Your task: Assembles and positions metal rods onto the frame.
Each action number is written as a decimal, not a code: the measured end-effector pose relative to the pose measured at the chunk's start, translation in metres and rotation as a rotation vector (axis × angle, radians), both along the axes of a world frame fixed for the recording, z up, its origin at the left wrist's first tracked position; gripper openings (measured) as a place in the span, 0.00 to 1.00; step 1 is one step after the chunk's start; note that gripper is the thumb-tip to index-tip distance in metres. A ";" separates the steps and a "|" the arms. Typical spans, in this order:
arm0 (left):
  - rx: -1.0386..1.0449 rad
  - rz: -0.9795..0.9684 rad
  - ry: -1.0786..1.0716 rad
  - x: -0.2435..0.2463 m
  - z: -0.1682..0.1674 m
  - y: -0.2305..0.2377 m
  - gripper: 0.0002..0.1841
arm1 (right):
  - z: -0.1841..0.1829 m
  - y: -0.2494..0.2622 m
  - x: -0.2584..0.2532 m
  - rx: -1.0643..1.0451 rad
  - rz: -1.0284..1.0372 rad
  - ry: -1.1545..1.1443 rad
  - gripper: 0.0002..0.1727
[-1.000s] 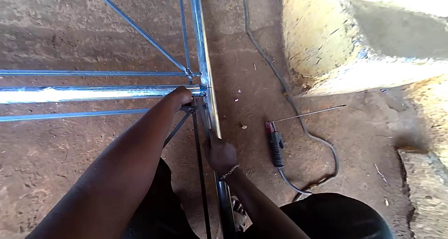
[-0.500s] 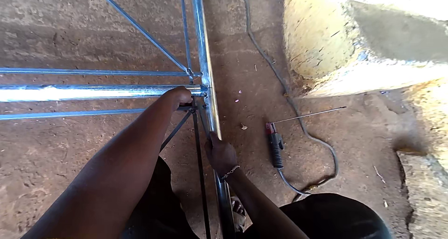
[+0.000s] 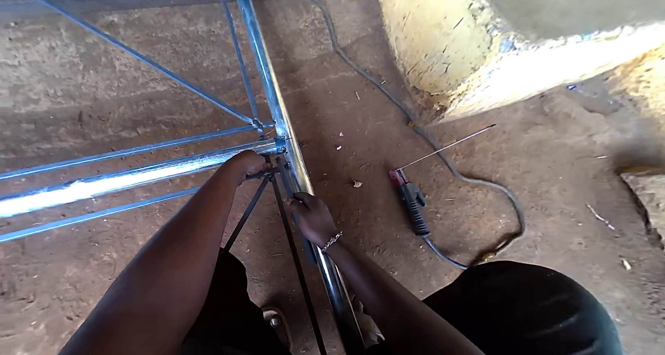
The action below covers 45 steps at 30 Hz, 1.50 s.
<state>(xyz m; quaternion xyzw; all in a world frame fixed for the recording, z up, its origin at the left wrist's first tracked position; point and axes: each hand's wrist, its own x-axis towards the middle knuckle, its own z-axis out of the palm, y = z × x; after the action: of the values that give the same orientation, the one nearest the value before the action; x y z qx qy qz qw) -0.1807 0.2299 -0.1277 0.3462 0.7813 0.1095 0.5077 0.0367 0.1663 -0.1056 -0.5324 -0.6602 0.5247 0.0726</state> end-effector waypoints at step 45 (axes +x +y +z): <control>-0.025 1.096 -0.453 0.140 -0.056 -0.179 0.26 | -0.068 -0.003 0.036 0.409 -0.063 -0.369 0.38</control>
<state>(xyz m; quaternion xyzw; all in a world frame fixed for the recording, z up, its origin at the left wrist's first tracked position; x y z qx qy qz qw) -0.0410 0.0514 -0.1841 -0.1460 0.7196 0.4175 0.5353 0.0731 0.1630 -0.1734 -0.6135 -0.7376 0.2721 0.0737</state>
